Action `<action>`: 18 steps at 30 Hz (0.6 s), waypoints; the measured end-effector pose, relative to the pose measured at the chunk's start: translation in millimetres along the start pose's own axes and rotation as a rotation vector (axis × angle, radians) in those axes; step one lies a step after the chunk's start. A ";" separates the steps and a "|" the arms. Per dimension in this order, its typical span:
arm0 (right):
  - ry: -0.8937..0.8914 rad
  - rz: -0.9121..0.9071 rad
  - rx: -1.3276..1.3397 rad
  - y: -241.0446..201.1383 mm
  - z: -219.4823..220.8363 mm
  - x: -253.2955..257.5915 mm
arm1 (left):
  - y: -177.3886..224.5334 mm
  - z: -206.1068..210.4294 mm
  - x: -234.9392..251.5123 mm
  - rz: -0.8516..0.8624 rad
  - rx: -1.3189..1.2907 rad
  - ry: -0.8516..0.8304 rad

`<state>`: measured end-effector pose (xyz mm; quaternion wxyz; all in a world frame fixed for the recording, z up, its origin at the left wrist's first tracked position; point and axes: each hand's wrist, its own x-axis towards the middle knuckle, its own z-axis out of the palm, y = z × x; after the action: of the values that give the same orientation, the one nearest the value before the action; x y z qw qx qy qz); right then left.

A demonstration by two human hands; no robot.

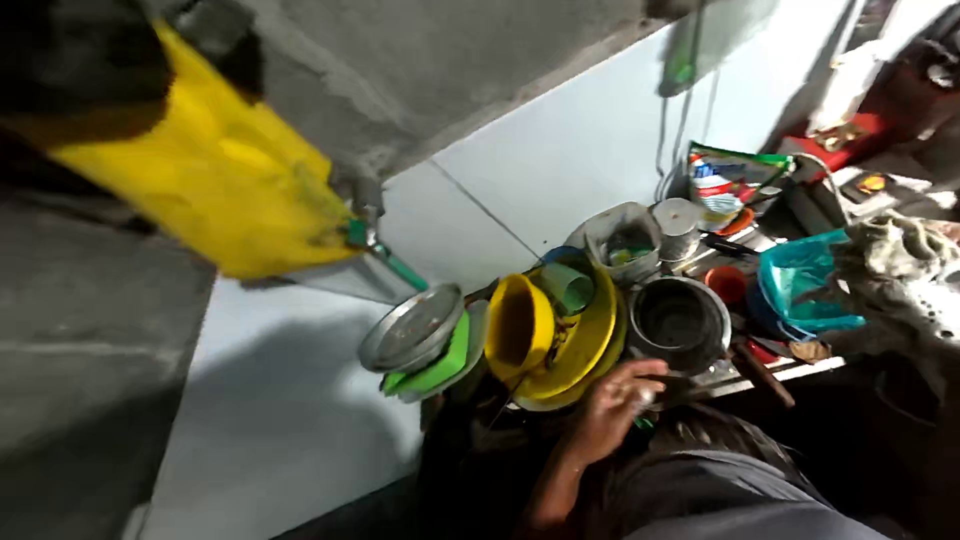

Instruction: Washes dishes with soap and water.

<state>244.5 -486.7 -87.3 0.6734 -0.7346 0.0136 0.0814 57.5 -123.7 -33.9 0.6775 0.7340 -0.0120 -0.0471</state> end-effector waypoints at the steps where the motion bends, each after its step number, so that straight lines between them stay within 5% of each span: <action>1: -0.083 0.004 -0.080 -29.8 22.8 -7.8 | -13.5 -17.9 -14.1 -0.014 0.083 0.230; 3: -0.125 -0.123 -0.009 -62.2 69.8 -22.0 | -47.2 -53.9 -31.4 -0.116 0.334 0.598; 5: -0.292 -0.194 0.145 -77.3 99.1 -23.8 | -77.1 -85.8 -37.7 -0.283 0.571 0.731; 12: -0.451 -0.127 0.202 -103.9 172.0 -40.3 | -105.4 -131.1 -1.9 -0.655 0.882 0.401; 18: -0.422 -0.137 0.049 -101.1 186.0 -44.7 | -84.7 -149.0 1.4 -0.546 0.727 0.571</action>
<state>194.7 -296.9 3.9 0.6828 -0.6841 -0.1754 0.1871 67.7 31.1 -106.7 0.3189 0.8813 0.3485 -0.0127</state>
